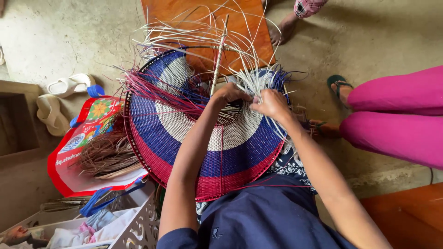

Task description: Weaving a circular mat with colored fibers on a wooden surface

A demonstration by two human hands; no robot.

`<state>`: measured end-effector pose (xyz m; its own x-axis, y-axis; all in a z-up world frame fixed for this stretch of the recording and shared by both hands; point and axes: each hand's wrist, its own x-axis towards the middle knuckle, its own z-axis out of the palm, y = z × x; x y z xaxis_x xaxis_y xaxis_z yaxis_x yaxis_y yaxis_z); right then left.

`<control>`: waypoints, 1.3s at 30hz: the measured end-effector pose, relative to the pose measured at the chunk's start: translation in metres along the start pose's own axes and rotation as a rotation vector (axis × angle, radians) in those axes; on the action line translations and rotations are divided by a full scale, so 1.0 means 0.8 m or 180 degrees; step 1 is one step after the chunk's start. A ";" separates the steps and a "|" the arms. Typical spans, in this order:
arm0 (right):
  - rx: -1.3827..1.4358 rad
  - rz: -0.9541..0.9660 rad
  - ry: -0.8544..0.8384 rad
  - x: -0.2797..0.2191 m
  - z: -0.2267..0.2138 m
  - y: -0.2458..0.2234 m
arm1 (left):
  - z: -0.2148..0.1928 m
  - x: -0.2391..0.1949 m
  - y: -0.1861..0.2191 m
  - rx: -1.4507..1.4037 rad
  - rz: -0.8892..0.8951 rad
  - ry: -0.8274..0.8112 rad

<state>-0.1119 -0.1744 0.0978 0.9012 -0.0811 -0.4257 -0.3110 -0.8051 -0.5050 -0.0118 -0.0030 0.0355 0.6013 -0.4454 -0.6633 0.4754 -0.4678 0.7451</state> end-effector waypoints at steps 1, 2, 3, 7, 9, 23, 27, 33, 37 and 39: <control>-0.0002 -0.0014 -0.0007 0.007 0.005 0.008 | -0.004 0.005 0.000 -0.0007 -0.0002 0.0014; 0.0147 -0.0005 0.0208 0.013 0.009 0.018 | -0.006 0.009 -0.001 0.0354 0.0054 0.0062; 0.0296 0.0003 0.0422 0.019 0.014 0.028 | -0.008 0.014 -0.002 0.0714 0.0109 0.0111; 0.1345 -0.0124 0.0964 0.020 0.001 0.023 | -0.022 -0.062 0.077 0.2016 0.0214 0.0311; 0.2439 -0.0870 0.0899 0.007 -0.024 0.023 | -0.027 -0.048 0.072 0.3417 0.0575 0.1352; 0.2701 -0.1057 0.0083 -0.071 -0.097 -0.014 | -0.026 -0.029 0.171 0.1986 0.1031 0.0105; 0.3118 -0.1178 0.0320 -0.057 -0.123 -0.034 | 0.009 -0.026 0.189 0.1469 0.1552 -0.0480; 0.2267 -0.0824 -0.0960 -0.093 -0.075 0.042 | -0.076 0.124 0.072 -0.1000 0.1024 0.0539; 0.2854 -0.0659 -0.0237 -0.090 -0.119 0.004 | -0.041 0.039 0.172 0.0514 0.1610 -0.0078; 0.3398 -0.0872 0.0470 -0.094 -0.160 -0.032 | -0.005 -0.040 0.246 0.1902 0.2202 0.0411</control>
<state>-0.1333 -0.2232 0.2387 0.9842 -0.1044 -0.1432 -0.1321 0.1067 -0.9855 0.0654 -0.0781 0.2038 0.7120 -0.7008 -0.0441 -0.4053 -0.4615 0.7891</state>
